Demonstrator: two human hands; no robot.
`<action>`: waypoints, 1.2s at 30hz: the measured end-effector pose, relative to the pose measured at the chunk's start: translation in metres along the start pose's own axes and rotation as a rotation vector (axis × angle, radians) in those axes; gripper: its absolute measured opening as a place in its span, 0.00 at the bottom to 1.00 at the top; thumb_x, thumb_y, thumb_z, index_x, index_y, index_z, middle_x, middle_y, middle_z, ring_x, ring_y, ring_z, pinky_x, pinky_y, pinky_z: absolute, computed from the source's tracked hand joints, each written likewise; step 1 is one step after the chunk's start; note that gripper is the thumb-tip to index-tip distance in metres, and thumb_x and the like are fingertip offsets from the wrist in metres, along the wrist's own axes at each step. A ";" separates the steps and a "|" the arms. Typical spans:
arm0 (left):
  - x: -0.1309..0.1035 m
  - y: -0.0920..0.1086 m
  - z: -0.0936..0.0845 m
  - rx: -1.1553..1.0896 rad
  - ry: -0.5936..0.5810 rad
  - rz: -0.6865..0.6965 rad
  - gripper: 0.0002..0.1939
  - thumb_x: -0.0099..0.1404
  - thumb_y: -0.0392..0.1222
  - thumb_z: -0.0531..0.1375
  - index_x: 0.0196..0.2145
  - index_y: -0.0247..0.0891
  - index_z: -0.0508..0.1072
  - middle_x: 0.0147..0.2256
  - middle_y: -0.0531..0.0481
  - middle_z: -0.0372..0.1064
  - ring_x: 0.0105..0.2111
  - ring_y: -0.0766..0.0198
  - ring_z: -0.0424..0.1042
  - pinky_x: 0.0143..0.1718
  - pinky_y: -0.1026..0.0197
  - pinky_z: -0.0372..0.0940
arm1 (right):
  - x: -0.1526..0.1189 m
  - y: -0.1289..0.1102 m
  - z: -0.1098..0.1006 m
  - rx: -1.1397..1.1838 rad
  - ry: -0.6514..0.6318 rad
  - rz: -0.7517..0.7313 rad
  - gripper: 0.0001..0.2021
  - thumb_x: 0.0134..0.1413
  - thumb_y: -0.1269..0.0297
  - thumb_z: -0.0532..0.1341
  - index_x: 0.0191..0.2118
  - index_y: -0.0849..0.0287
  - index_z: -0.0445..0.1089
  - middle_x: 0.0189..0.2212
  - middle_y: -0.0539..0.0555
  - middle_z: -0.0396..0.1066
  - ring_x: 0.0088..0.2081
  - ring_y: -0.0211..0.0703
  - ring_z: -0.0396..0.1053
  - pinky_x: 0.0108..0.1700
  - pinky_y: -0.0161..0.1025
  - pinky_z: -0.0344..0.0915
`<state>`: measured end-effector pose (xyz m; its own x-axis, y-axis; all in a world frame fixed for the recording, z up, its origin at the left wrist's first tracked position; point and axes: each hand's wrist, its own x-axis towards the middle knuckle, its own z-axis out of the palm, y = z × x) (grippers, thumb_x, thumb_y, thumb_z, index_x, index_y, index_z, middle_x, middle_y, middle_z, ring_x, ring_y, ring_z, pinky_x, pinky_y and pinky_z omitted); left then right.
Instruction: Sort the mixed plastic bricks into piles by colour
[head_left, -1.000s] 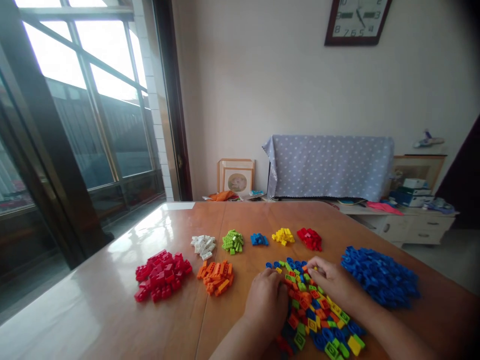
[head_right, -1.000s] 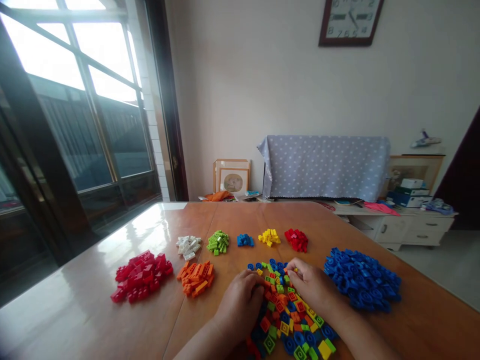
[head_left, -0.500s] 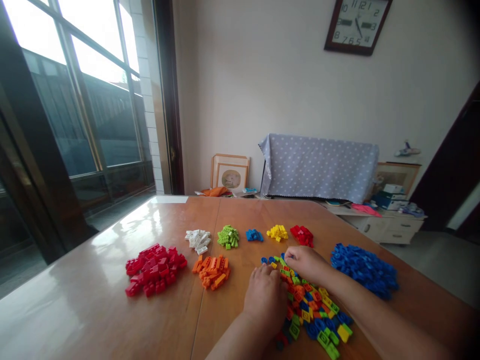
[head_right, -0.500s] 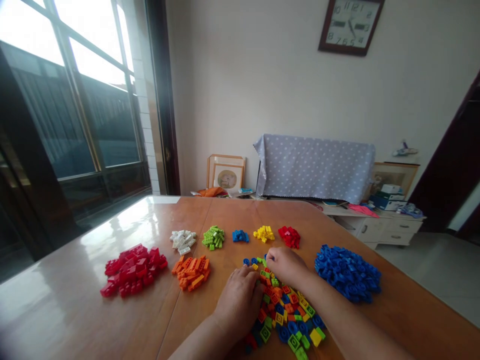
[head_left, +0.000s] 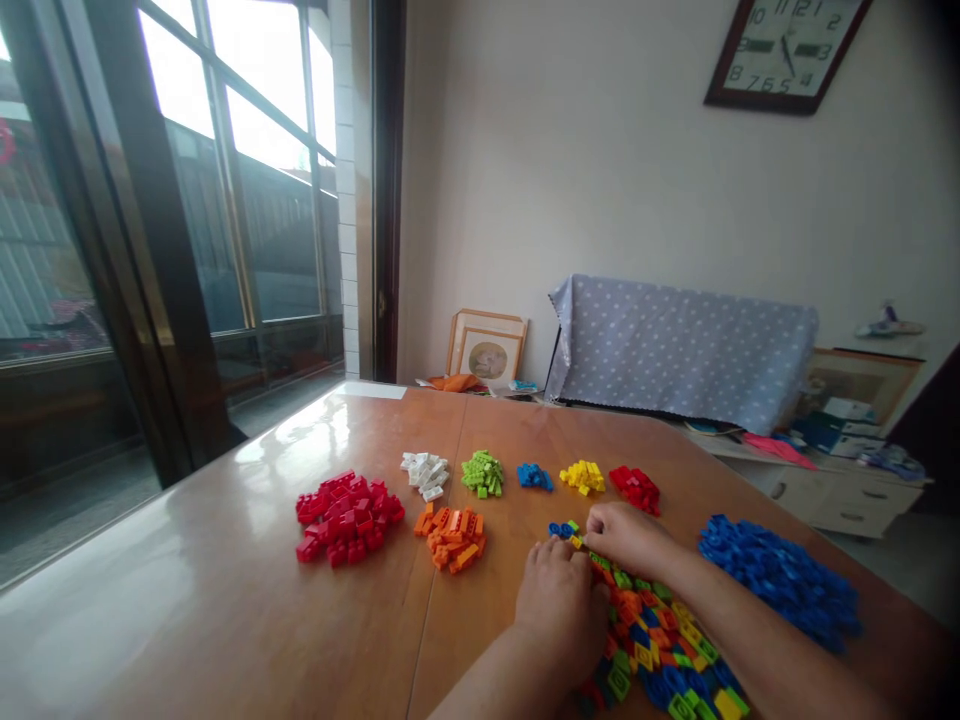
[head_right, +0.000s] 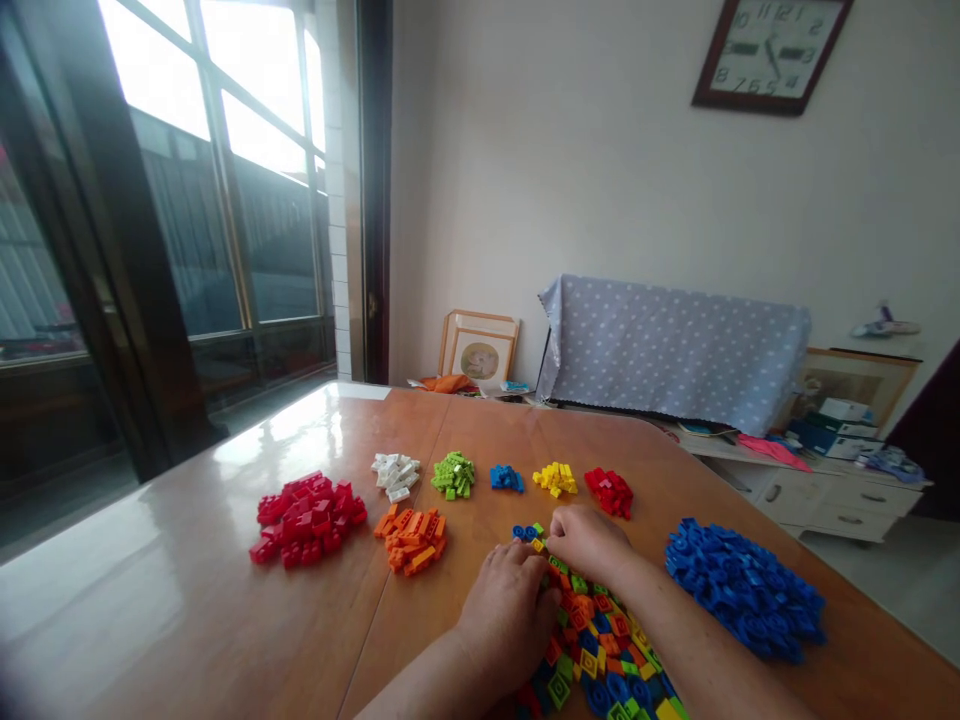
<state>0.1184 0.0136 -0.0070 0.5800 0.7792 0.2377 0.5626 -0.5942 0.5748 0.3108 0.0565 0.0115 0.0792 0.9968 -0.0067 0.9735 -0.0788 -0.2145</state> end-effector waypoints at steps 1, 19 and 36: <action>0.000 0.000 0.000 -0.002 0.001 -0.005 0.17 0.66 0.48 0.52 0.43 0.39 0.75 0.49 0.40 0.69 0.52 0.49 0.65 0.58 0.47 0.57 | 0.001 -0.001 0.000 0.005 -0.017 -0.018 0.05 0.47 0.63 0.62 0.26 0.56 0.75 0.25 0.50 0.74 0.29 0.40 0.68 0.28 0.34 0.49; -0.002 0.005 -0.006 -0.033 -0.038 -0.034 0.20 0.65 0.49 0.51 0.46 0.35 0.75 0.51 0.36 0.68 0.53 0.46 0.63 0.58 0.46 0.56 | 0.037 -0.067 0.014 0.666 -0.105 -0.027 0.09 0.53 0.59 0.62 0.29 0.57 0.65 0.17 0.45 0.66 0.18 0.34 0.64 0.20 0.29 0.56; 0.000 0.002 0.000 -0.050 -0.025 -0.030 0.21 0.63 0.46 0.53 0.50 0.37 0.74 0.51 0.36 0.68 0.52 0.44 0.62 0.57 0.44 0.56 | 0.076 -0.108 0.027 0.840 -0.127 0.084 0.03 0.55 0.70 0.60 0.32 0.59 0.64 0.24 0.50 0.72 0.23 0.35 0.73 0.23 0.29 0.68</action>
<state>0.1198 0.0122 -0.0060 0.5787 0.7906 0.2003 0.5499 -0.5596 0.6200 0.2055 0.1411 0.0078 0.0706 0.9856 -0.1534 0.4793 -0.1684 -0.8613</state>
